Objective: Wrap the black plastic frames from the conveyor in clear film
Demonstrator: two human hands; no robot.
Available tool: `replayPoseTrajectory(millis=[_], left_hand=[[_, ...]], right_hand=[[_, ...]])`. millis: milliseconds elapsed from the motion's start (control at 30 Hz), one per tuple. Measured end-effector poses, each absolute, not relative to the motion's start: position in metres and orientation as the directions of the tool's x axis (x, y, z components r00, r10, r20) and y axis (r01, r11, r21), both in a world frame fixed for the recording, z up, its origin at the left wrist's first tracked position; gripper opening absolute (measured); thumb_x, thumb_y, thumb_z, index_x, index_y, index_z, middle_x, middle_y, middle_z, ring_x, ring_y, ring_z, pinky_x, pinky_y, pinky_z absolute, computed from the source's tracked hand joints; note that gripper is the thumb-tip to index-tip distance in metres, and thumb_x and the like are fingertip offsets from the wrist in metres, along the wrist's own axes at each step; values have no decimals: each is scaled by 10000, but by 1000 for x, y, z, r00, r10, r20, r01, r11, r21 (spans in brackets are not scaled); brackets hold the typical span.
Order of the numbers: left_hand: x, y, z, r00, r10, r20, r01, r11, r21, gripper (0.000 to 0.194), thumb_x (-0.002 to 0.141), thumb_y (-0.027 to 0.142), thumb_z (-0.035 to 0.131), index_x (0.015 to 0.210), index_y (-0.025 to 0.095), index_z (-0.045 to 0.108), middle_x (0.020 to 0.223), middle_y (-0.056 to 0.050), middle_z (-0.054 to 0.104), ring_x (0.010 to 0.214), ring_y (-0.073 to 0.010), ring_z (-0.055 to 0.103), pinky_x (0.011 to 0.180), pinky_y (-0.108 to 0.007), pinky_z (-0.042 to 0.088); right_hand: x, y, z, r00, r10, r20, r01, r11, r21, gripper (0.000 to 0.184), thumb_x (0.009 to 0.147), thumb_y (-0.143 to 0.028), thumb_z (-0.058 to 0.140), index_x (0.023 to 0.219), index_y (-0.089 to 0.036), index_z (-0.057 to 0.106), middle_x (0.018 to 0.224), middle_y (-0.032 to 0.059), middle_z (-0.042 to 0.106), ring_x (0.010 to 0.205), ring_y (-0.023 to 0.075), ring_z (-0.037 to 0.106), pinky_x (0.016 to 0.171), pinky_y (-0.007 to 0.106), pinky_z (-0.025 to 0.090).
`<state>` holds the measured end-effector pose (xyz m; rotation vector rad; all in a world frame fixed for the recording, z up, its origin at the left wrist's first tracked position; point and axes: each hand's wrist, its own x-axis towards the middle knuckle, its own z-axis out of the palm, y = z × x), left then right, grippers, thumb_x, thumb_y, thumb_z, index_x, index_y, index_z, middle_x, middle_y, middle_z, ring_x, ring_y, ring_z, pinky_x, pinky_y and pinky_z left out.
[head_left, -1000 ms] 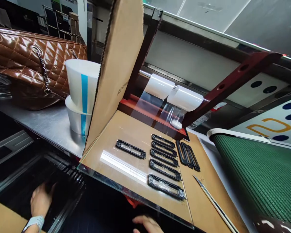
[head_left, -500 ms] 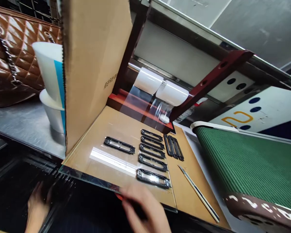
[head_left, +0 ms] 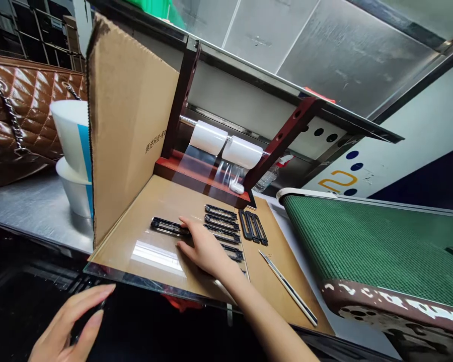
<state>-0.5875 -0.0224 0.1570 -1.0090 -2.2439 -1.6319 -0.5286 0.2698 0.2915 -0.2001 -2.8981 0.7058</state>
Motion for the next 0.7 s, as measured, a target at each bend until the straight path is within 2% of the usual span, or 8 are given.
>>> replayPoseTrajectory(millis=[33, 100, 200, 267, 367, 500, 700], left_hand=[[-595, -11, 178, -705, 415, 575, 680, 166, 714, 295, 936, 310, 539, 1222, 367, 580, 1184, 35, 651, 1107, -134, 617, 1073, -217, 425], [-613, 15, 213, -645, 498, 580, 739, 213, 639, 270, 950, 387, 522, 1212, 353, 575, 1149, 42, 668, 1071, -126, 634, 1001, -191, 470], [-644, 53, 240, -606, 597, 525, 766, 259, 589, 376, 960, 492, 442, 1265, 293, 536, 1230, -21, 653, 1159, -197, 612, 1023, -324, 492], [-662, 75, 244, -587, 640, 496, 775, 267, 573, 456, 950, 500, 424, 1305, 229, 517, 1299, -89, 623, 1220, -257, 579, 1054, -426, 471], [-682, 98, 244, -564, 699, 440, 782, 280, 557, 520, 916, 455, 493, 1339, 152, 495, 1302, -156, 611, 1212, -303, 575, 1043, -505, 461], [-693, 109, 242, -562, 731, 386, 769, 292, 568, 481, 912, 396, 561, 1325, 159, 497, 1240, -132, 631, 1157, -289, 597, 995, -531, 471], [-702, 115, 241, -616, 719, 321, 696, 307, 649, 444, 941, 442, 539, 1290, 169, 520, 1080, -83, 664, 1006, -246, 643, 938, -502, 497]], right_hand=[[-531, 270, 292, -979, 168, 116, 96, 878, -468, 594, 879, -187, 621, 1440, -125, 436, 1361, 166, 599, 1270, 278, 552, 1083, 459, 438], [-535, 271, 293, -977, 171, 126, 93, 877, -471, 602, 870, -183, 632, 1438, -134, 440, 1373, 165, 591, 1276, 280, 548, 1090, 455, 429], [-541, 273, 292, -973, 182, 145, 92, 874, -477, 587, 871, -161, 624, 1430, -151, 448, 1360, 156, 603, 1260, 266, 563, 1085, 437, 431], [-543, 275, 291, -968, 200, 152, 102, 867, -488, 548, 887, -143, 599, 1417, -161, 460, 1286, 143, 653, 1204, 252, 603, 1047, 424, 460], [-544, 277, 291, -964, 221, 149, 116, 850, -514, 499, 909, -133, 581, 1395, -174, 479, 1163, 113, 714, 1101, 236, 657, 983, 406, 495], [-545, 281, 296, -970, 211, 125, 109, 827, -551, 472, 907, -130, 597, 1368, -167, 505, 1113, 104, 733, 1054, 230, 677, 955, 393, 503], [-548, 290, 303, -985, 162, 67, 88, 789, -608, 532, 890, -103, 600, 1397, -193, 467, 1087, 68, 740, 992, 185, 694, 937, 352, 516]])
